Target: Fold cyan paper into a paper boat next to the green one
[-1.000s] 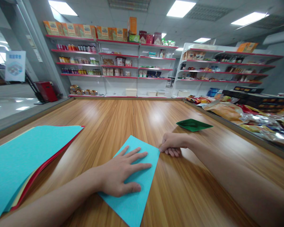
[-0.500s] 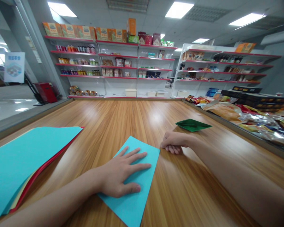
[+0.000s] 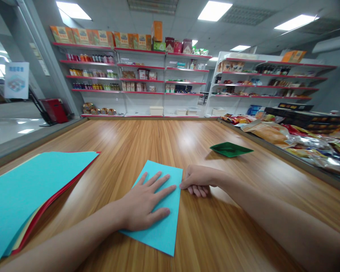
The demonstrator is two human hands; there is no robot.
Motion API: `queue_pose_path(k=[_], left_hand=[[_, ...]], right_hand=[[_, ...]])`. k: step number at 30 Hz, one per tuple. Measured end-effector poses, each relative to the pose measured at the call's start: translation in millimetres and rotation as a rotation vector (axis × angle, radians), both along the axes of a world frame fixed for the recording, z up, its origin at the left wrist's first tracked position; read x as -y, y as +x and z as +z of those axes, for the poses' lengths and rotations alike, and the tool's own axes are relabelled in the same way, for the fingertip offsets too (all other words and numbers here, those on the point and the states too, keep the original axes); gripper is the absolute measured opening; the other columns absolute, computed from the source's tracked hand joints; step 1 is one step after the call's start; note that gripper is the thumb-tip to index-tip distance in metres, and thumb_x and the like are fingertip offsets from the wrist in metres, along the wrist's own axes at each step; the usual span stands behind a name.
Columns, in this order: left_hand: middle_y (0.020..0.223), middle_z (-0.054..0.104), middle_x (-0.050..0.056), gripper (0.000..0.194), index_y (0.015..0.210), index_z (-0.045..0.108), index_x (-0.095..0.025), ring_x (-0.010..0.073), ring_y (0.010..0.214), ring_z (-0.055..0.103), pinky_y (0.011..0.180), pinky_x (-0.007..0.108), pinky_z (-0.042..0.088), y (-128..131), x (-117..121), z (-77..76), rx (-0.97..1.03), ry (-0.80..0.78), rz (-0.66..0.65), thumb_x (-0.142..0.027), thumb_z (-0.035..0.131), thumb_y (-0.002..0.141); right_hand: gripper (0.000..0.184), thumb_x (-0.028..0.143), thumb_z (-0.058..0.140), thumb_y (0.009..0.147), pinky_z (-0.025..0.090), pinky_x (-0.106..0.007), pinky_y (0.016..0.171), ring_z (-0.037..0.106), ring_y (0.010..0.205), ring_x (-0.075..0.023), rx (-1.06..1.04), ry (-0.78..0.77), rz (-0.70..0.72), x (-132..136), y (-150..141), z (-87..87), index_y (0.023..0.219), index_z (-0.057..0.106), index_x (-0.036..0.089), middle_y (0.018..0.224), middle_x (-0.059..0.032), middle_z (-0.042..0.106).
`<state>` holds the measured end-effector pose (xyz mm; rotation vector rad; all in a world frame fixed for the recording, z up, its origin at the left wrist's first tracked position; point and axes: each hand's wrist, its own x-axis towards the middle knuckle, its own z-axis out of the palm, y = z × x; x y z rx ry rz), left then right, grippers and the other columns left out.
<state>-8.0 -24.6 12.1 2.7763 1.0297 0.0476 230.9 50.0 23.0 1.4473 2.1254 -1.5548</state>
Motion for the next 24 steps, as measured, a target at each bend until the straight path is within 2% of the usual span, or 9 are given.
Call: queue_pose_path(k=[10,18,24], left_hand=[[0.153,0.013,0.006,0.062,0.145,0.016,-0.034,0.0357,0.138,0.006,0.104,0.066,0.009,1,1,1.7,-0.005,0.004,0.002,-0.062,0.024,0.089],[0.153,0.013,0.007,0.063,0.145,0.016,-0.034,0.0366,0.138,0.006,0.103,0.067,0.009,1,1,-0.6,-0.011,0.009,0.005,-0.062,0.023,0.089],[0.153,0.011,0.007,0.063,0.145,0.017,-0.033,0.0375,0.138,0.005,0.103,0.067,0.009,0,-1,-5.0,-0.001,0.011,0.008,-0.062,0.024,0.089]], right_hand=[[0.023,0.029,0.058,0.068,0.043,-0.017,0.030,0.052,0.030,-0.0094,0.051,-0.067,0.025,14,-11,2.3,0.053,0.061,0.012,0.039,0.0020,0.056],[0.029,0.040,0.062,0.066,0.040,-0.016,0.029,0.052,0.031,-0.0098,0.142,-0.136,0.096,21,-19,1.7,0.056,0.061,0.012,0.040,0.0010,0.057],[0.025,0.036,0.062,0.065,0.040,-0.016,0.030,0.051,0.031,-0.0095,0.146,-0.136,0.126,32,-26,0.3,0.055,0.061,0.013,0.040,0.0024,0.056]])
